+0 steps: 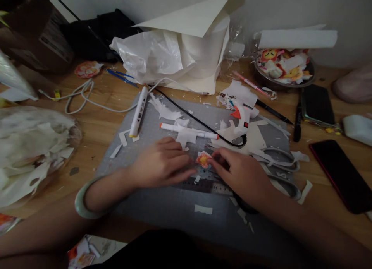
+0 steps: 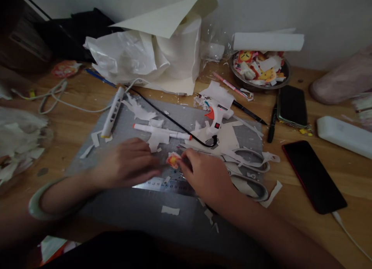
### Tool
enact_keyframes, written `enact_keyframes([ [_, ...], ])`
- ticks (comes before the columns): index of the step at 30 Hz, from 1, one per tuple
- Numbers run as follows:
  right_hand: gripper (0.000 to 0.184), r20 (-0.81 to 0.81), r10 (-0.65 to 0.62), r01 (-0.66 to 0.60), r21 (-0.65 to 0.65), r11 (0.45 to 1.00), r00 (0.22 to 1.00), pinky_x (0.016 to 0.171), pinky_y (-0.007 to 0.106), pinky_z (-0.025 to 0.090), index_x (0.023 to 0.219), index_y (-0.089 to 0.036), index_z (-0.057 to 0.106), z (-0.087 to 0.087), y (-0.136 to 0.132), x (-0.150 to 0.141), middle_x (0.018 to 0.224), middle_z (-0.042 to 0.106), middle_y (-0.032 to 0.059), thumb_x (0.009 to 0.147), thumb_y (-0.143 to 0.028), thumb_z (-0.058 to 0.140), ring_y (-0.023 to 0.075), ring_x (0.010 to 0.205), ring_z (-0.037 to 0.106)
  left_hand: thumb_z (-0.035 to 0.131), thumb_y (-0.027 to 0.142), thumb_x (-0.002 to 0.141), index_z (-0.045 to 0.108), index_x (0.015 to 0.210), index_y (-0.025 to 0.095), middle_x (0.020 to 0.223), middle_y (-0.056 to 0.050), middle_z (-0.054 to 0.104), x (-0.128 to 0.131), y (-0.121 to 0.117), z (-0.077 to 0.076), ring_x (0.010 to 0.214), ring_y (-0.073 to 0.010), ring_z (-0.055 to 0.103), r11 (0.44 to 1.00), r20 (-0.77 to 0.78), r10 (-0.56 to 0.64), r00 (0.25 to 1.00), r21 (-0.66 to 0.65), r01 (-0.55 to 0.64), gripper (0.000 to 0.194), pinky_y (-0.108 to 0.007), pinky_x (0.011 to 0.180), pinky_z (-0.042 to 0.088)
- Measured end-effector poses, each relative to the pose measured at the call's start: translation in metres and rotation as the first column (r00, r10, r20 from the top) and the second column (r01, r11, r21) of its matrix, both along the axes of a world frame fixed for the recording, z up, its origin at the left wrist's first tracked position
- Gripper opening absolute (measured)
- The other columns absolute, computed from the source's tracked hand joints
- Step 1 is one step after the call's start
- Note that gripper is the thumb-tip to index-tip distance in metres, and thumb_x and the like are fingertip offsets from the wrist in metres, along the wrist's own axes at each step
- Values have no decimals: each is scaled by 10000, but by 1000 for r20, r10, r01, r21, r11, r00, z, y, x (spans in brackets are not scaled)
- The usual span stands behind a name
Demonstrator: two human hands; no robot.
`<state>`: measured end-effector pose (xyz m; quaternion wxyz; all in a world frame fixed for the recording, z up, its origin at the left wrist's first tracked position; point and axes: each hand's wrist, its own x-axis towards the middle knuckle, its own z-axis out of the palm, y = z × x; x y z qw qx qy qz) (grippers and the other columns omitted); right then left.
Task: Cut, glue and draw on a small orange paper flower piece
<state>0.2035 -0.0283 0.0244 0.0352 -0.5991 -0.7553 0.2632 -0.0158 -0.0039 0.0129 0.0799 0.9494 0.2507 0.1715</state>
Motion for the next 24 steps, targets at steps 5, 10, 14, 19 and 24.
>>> enact_keyframes([
  [5,244,85,26,-30,46,999,996,498,250,281,854,-213,636,-3,0,0,634,671,-4,888,-417,507,167,557,605,524,417,893,638,914,164,839,-32,669,11,-8,-5,755,-186,582,981,-137,-159,978,-138,140,278,-327,688,411],
  [10,300,82,112,-118,71,991,990,508,249,265,752,-195,614,-3,-3,-1,615,642,-2,897,-428,493,155,563,583,483,268,924,627,938,180,936,-35,665,10,-8,-7,807,-176,573,977,-162,-173,972,-151,149,170,-320,743,389],
  [14,357,46,125,-128,92,987,991,499,250,247,667,-188,574,-5,-3,1,558,593,-10,897,-448,488,138,522,537,448,197,936,624,917,173,876,-25,668,10,-8,-9,760,-168,567,981,-136,-187,973,-77,178,179,-316,718,376],
  [19,308,-147,175,-138,230,963,974,519,250,296,668,-181,547,-10,-6,4,562,558,-15,896,-382,494,125,519,502,457,178,937,618,931,153,868,-45,667,10,-8,-10,776,-171,580,977,-26,-123,992,-181,117,163,-308,731,397],
  [24,183,-423,282,-180,264,948,861,554,222,376,938,-131,587,-6,-13,2,815,647,30,816,-268,586,97,561,494,523,188,911,607,869,154,801,-18,641,13,-14,-2,750,-118,588,771,273,156,949,-635,56,99,-210,686,444],
])
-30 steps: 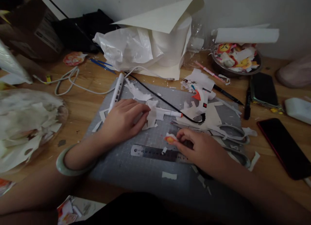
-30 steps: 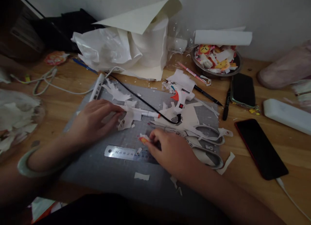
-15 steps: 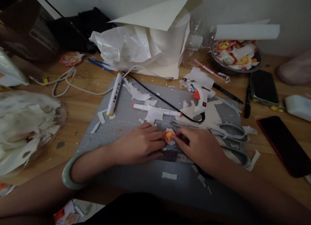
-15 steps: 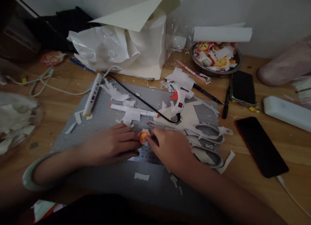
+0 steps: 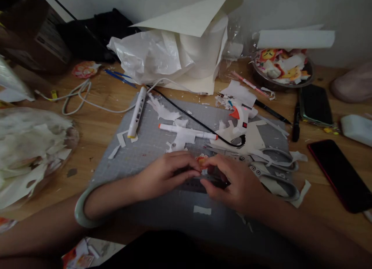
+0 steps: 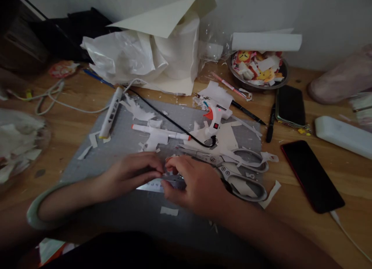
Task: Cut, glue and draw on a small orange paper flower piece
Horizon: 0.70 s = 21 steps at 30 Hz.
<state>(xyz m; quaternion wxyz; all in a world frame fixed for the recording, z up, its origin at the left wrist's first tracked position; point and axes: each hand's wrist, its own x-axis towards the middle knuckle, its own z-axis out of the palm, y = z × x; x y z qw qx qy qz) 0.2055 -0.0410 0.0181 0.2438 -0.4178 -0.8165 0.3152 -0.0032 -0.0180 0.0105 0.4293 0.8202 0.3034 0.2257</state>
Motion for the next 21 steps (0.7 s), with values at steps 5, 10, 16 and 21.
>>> enact_keyframes([
  [5,43,-107,0,-15,-141,990,994,520,197,363,836,-161,579,0,-2,-2,725,596,-18,822,-201,570,68,519,449,559,202,878,599,801,160,751,5,612,3,-5,1,680,-95,566,954,107,124,987,-287,-88,97,-184,623,447],
  [10,50,-125,-52,16,-275,961,991,507,193,357,784,-185,564,0,-1,-3,635,532,-56,831,-187,549,58,491,431,523,226,874,567,750,163,669,26,549,6,-3,-1,598,-90,492,938,50,179,983,-311,-155,146,-191,569,415],
  [16,67,-67,-171,146,-281,949,983,475,201,356,773,-192,569,1,3,1,598,533,-49,822,-215,531,78,491,458,425,260,895,474,686,177,580,58,430,3,2,0,521,-83,398,925,-8,309,951,-231,-302,230,-192,506,361],
  [21,56,114,-267,272,-34,962,957,518,221,360,763,-186,577,0,9,10,625,565,-31,797,-217,546,90,509,483,458,224,866,453,647,183,581,43,452,-2,5,-1,527,-99,431,936,-197,348,916,133,-327,224,-212,504,361],
])
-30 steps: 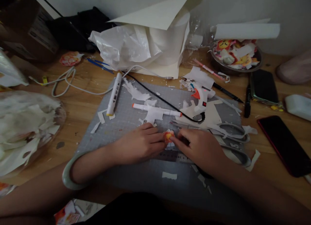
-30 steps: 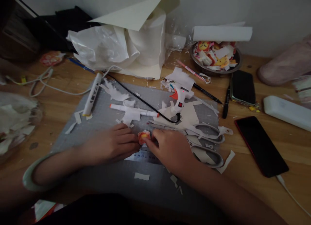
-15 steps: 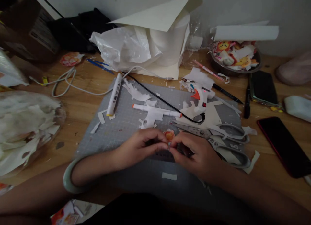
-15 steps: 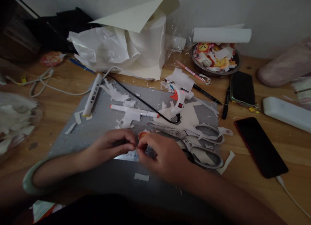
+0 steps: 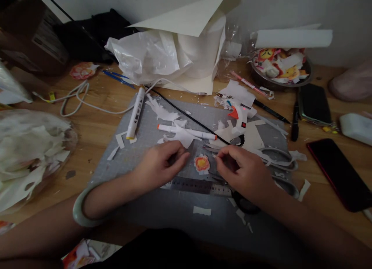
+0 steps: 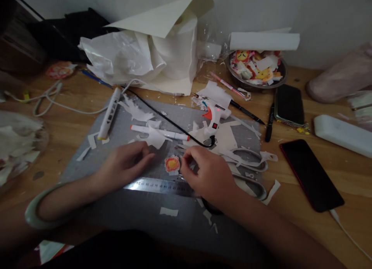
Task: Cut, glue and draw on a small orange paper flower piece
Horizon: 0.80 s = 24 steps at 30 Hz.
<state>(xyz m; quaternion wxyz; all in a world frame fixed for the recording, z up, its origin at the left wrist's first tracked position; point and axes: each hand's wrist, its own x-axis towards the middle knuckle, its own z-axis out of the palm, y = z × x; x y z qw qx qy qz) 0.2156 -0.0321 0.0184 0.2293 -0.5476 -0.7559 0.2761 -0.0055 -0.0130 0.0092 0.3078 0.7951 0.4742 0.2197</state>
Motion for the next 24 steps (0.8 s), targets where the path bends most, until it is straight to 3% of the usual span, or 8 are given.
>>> enact_keyframes([
  [2,67,89,-9,9,-1,1000,996,526,230,359,754,-184,585,1,2,1,629,589,-22,791,-217,540,102,524,513,451,139,837,531,801,167,762,-19,554,-1,0,-3,689,-138,532,989,-52,-27,998,145,34,92,-246,617,444],
  [5,78,206,-1,12,-53,999,978,520,241,344,741,-188,602,2,4,0,614,614,-15,783,-229,551,127,539,549,410,38,817,571,1010,160,1015,-87,588,-2,-2,-6,926,-192,550,929,-98,-208,973,292,228,280,-320,790,471],
  [8,92,294,33,-8,-86,996,955,509,248,318,726,-192,612,1,4,-4,603,623,-10,788,-240,562,141,538,557,466,93,872,586,1068,154,1065,-88,632,-2,-5,-7,960,-220,548,832,-192,-379,905,357,424,237,-356,829,460],
  [13,121,387,83,-44,-107,993,918,515,260,296,753,-186,620,-1,2,-9,625,634,1,825,-251,550,154,551,567,499,161,909,594,1097,142,1064,-66,679,0,-5,-7,985,-222,574,727,-305,-449,840,421,541,211,-358,847,434],
  [16,131,389,112,-72,-116,991,914,537,268,305,764,-183,616,-2,1,-10,638,629,6,842,-251,535,161,574,571,501,163,913,587,1113,148,1077,-53,687,1,-4,-8,988,-216,586,725,-311,-448,838,422,544,218,-357,860,420],
  [19,121,344,127,-80,-148,986,930,548,271,326,797,-177,612,-3,0,-11,652,627,12,848,-243,525,165,581,571,498,158,912,582,1108,147,1060,-50,697,1,-4,-8,988,-214,583,760,-296,-433,851,388,521,214,-358,869,405],
  [24,107,157,184,-165,-128,978,970,646,290,414,870,-166,591,-8,-3,-12,816,652,54,862,-195,489,180,716,595,489,156,916,586,1057,145,1049,-53,699,1,-6,-8,981,-216,585,794,-279,-409,869,361,489,171,-374,887,367],
])
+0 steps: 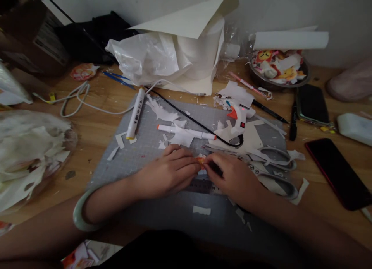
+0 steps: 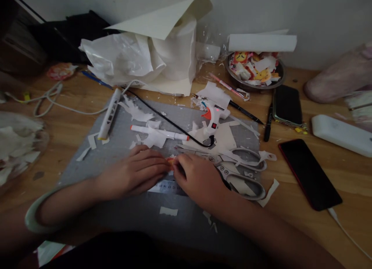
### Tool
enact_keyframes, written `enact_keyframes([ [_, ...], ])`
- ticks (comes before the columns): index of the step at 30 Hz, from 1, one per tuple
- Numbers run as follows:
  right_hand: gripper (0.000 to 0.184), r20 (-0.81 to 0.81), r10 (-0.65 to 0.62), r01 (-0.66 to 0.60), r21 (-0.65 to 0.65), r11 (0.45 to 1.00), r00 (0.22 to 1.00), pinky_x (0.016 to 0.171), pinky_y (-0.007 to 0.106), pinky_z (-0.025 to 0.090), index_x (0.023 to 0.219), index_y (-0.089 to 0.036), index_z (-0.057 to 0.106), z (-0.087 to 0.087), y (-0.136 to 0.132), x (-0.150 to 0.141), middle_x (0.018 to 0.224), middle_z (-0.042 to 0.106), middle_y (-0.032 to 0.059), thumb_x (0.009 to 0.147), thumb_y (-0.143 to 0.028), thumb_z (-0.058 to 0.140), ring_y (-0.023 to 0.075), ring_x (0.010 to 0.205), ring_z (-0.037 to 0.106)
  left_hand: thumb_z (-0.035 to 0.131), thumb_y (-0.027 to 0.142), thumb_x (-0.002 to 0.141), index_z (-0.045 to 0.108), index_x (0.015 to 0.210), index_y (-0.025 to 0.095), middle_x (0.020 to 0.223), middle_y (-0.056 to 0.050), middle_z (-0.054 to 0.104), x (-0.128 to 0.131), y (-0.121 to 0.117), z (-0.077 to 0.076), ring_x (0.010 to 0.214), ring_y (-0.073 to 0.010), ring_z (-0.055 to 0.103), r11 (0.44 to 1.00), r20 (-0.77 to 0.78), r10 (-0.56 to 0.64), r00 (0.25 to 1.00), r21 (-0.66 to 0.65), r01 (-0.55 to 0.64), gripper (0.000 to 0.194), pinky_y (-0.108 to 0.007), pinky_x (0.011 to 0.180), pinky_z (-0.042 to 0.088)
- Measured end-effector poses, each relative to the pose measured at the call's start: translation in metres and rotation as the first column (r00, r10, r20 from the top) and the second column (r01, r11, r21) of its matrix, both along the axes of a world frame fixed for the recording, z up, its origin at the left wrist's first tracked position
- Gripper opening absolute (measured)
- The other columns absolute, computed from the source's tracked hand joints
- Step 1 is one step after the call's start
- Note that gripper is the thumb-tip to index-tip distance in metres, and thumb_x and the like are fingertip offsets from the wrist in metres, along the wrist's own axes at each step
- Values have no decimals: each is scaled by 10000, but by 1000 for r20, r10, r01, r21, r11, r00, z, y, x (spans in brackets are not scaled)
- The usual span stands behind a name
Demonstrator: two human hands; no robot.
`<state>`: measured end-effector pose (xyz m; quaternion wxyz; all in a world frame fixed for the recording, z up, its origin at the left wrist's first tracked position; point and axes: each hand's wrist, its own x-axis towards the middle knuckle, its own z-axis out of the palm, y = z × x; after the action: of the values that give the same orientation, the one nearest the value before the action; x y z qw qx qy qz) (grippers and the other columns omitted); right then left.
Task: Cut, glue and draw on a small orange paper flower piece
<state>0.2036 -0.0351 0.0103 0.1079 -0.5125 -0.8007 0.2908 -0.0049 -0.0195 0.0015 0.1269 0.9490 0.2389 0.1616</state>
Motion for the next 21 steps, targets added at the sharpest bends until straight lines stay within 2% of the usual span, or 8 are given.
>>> enact_keyframes([
  [3,111,-47,-32,34,53,998,998,693,309,429,864,-166,578,0,-1,1,881,634,69,874,-196,471,193,783,590,496,151,914,578,1062,143,1055,-48,698,0,-1,-1,997,-218,578,1000,-8,-9,1000,20,9,169,-374,900,352],
  [6,85,-42,-87,90,78,993,995,652,291,412,839,-169,572,2,0,3,817,623,45,861,-195,494,176,719,578,494,163,920,581,1049,152,1057,-39,698,0,-1,-1,996,-218,575,1000,-19,-12,1000,21,12,156,-373,895,347],
  [11,74,-58,-96,97,19,995,994,569,254,376,845,-172,593,5,1,3,738,625,12,838,-187,521,135,601,542,500,164,916,573,1059,142,1061,-43,695,0,0,-1,1007,-225,574,1000,-29,-7,1000,23,8,162,-371,893,346],
  [17,68,-180,-101,93,-52,994,978,544,235,372,845,-188,600,4,0,5,684,617,-19,834,-199,534,109,543,511,495,148,915,558,1068,145,1021,-50,695,0,0,0,1035,-221,566,1000,-1,-10,1000,16,10,165,-363,908,331],
  [21,87,-280,-94,75,-77,994,956,533,226,376,873,-191,607,6,-2,5,660,606,-31,840,-188,526,97,525,499,498,226,930,575,1010,160,988,-52,695,-1,0,2,997,-213,580,998,17,40,999,-55,-39,130,-360,892,321],
])
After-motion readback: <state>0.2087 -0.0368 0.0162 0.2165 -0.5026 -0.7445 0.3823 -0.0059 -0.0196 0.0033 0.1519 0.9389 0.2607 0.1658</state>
